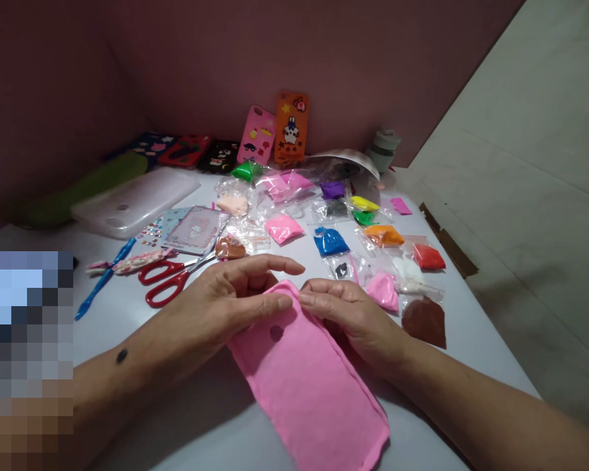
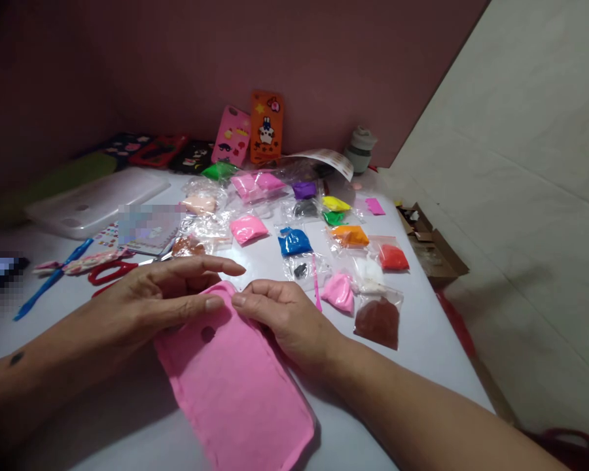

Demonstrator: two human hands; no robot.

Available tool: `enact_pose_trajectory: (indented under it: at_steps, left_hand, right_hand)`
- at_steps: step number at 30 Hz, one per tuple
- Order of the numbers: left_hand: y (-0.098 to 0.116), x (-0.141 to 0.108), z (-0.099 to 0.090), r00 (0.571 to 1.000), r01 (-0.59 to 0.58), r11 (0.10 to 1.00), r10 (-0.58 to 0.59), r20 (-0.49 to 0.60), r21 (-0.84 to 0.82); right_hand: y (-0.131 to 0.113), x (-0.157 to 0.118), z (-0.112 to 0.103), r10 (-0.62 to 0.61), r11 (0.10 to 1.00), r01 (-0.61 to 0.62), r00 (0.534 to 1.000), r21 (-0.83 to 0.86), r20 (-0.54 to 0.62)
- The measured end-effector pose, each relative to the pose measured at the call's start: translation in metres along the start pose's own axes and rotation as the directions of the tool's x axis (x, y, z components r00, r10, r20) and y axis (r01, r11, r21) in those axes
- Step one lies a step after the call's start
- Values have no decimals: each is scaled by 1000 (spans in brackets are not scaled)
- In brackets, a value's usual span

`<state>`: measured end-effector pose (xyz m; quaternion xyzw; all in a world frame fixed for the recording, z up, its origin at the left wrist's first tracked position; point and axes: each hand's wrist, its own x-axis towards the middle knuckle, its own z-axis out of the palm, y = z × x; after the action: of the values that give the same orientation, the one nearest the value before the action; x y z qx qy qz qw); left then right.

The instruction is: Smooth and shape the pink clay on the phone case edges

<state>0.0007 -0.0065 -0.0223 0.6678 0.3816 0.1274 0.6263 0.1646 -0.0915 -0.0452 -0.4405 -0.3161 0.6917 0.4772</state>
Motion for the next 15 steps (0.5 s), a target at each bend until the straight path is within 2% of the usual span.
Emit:
enact_pose_trajectory:
  at_steps: [2, 6, 10, 15]
  left_hand:
    - [-1, 1, -1, 1000, -21, 999, 22, -10, 44]
    - [0, 1, 1, 998, -47, 996, 44, 41, 82]
    - [5, 0, 4, 999, -30, 999, 28, 40, 39]
    - [7, 1, 3, 999, -1, 999, 3, 40, -42]
  right_hand:
    - [0, 0, 0, 11, 1000, -11, 1000, 8, 10]
    - [1, -1, 1, 46, 999, -47, 999, 13, 28]
    - [1, -1, 1, 29, 999, -31, 998, 32, 61]
    - [2, -2, 0, 21, 999, -23, 999, 48, 49]
